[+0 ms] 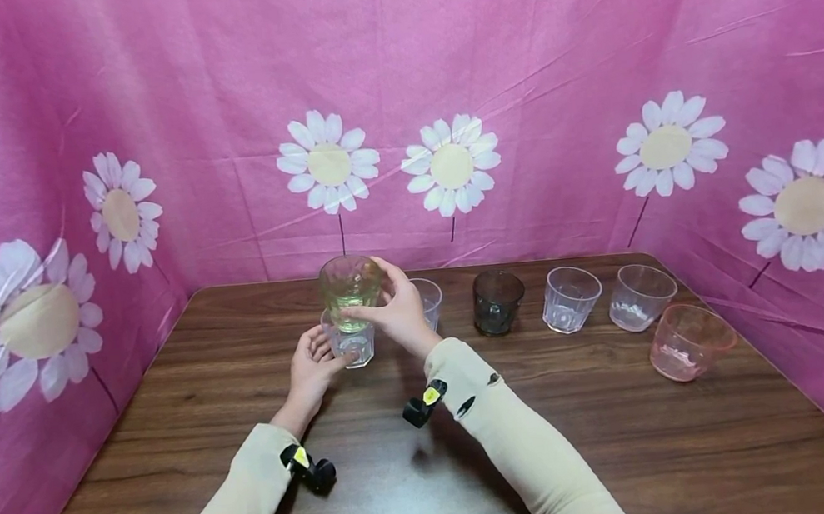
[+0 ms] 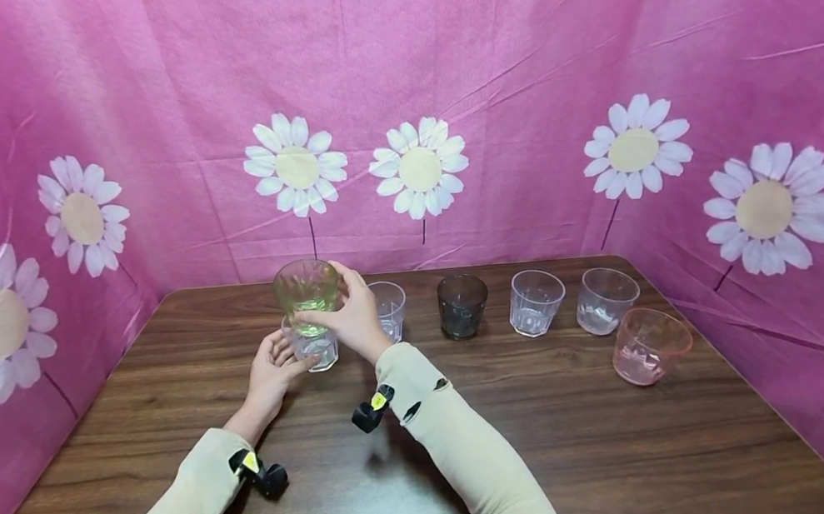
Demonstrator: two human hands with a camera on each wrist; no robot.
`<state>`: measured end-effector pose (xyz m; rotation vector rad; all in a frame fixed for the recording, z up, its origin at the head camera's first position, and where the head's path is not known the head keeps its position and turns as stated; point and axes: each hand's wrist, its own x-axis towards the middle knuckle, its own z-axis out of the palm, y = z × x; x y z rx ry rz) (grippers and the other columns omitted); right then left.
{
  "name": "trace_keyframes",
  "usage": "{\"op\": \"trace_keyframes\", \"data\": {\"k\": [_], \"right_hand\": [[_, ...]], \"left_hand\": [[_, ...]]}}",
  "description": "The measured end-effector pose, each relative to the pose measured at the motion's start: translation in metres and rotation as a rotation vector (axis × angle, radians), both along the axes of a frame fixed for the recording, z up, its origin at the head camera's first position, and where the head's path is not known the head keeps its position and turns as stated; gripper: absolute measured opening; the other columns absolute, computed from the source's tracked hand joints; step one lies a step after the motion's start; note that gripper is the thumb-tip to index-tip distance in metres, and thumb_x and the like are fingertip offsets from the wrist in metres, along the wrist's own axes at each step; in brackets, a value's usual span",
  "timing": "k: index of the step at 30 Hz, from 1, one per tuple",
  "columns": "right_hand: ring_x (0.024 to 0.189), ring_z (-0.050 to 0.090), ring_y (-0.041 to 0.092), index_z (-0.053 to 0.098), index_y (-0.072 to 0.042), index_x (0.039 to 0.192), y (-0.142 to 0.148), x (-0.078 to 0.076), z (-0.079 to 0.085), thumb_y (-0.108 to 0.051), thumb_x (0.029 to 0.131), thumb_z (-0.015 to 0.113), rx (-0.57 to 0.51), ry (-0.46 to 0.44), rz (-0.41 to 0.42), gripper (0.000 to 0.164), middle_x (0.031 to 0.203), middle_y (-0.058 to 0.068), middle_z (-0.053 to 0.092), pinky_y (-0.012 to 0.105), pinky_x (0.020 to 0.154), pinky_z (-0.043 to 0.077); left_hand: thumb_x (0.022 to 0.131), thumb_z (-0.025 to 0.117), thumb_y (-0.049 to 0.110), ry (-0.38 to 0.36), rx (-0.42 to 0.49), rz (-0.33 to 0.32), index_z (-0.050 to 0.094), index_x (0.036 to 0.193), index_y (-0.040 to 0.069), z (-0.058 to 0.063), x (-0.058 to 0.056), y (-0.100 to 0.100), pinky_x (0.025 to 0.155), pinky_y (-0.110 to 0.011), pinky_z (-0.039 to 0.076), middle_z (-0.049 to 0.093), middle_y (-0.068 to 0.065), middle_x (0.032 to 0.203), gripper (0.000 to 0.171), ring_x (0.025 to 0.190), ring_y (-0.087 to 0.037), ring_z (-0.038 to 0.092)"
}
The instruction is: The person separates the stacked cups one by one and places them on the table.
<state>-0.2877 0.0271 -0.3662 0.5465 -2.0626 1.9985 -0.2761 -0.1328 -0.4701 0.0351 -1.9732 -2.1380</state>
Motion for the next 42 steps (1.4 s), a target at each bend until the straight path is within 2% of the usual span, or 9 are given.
{"op": "trace_keyframes", "data": {"k": [4, 11, 15, 20, 27, 33, 42], "right_hand": [[0.127, 0.053, 0.03, 0.046, 0.002, 0.142, 0.005, 0.003, 0.001, 0.006, 0.068, 0.087, -0.025, 0.007, 0.019, 0.084, 0.136, 0.019, 0.056, 0.031, 0.11, 0.04], [0.128, 0.052, 0.03, 0.044, 0.001, 0.144, 0.015, 0.011, 0.001, 0.008, 0.069, 0.086, -0.029, 0.01, 0.053, 0.086, 0.136, 0.019, 0.056, 0.031, 0.11, 0.04], [0.13, 0.051, 0.032, 0.041, 0.002, 0.145, 0.021, 0.014, -0.001, 0.01, 0.071, 0.084, -0.028, 0.002, 0.08, 0.086, 0.139, 0.02, 0.053, 0.036, 0.111, 0.038], [0.131, 0.049, 0.03, 0.043, 0.0, 0.145, 0.03, 0.016, -0.006, 0.005, 0.072, 0.085, 0.02, -0.001, 0.05, 0.085, 0.139, 0.017, 0.052, 0.04, 0.113, 0.036], [0.129, 0.051, 0.029, 0.044, -0.001, 0.145, 0.044, 0.024, -0.011, 0.002, 0.07, 0.087, 0.049, 0.002, 0.014, 0.087, 0.138, 0.015, 0.053, 0.04, 0.111, 0.038], [0.129, 0.051, 0.03, 0.047, -0.003, 0.143, 0.057, 0.031, -0.015, 0.004, 0.069, 0.087, 0.053, 0.024, 0.029, 0.084, 0.137, 0.016, 0.055, 0.041, 0.11, 0.04], [0.132, 0.047, 0.032, 0.047, -0.002, 0.143, 0.079, 0.04, -0.028, 0.004, 0.068, 0.088, 0.112, 0.003, 0.01, 0.086, 0.143, 0.017, 0.05, 0.047, 0.11, 0.039]], "left_hand": [[0.075, 0.074, -0.017, 0.004, 0.005, -0.003, 0.039, 0.137, -0.01, 0.001, 0.002, 0.0, 0.097, -0.024, 0.048, 0.053, -0.025, 0.131, 0.071, 0.117, -0.028, 0.053], [0.076, 0.072, -0.018, 0.009, 0.02, -0.017, 0.038, 0.137, -0.011, 0.0, 0.001, -0.001, 0.097, -0.023, 0.048, 0.052, -0.024, 0.13, 0.07, 0.108, -0.015, 0.055], [0.076, 0.072, -0.018, 0.008, 0.008, -0.015, 0.039, 0.136, -0.011, -0.001, 0.001, -0.001, 0.096, -0.023, 0.047, 0.052, -0.026, 0.131, 0.069, 0.111, -0.018, 0.055], [0.075, 0.073, -0.017, 0.005, 0.002, -0.01, 0.039, 0.136, -0.011, 0.0, 0.001, -0.001, 0.096, -0.022, 0.048, 0.051, -0.028, 0.132, 0.07, 0.113, -0.023, 0.054], [0.075, 0.072, -0.019, 0.005, 0.019, -0.018, 0.038, 0.137, -0.011, -0.001, 0.0, -0.001, 0.096, -0.021, 0.047, 0.05, -0.029, 0.133, 0.071, 0.111, -0.018, 0.054], [0.074, 0.072, -0.019, 0.011, 0.012, -0.018, 0.039, 0.136, -0.011, 0.001, 0.001, -0.002, 0.095, -0.02, 0.048, 0.051, -0.027, 0.132, 0.071, 0.109, -0.015, 0.055], [0.075, 0.073, -0.017, 0.005, 0.0, -0.016, 0.039, 0.137, -0.011, 0.0, 0.002, -0.002, 0.096, -0.022, 0.047, 0.05, -0.029, 0.134, 0.071, 0.118, -0.028, 0.052]]}}
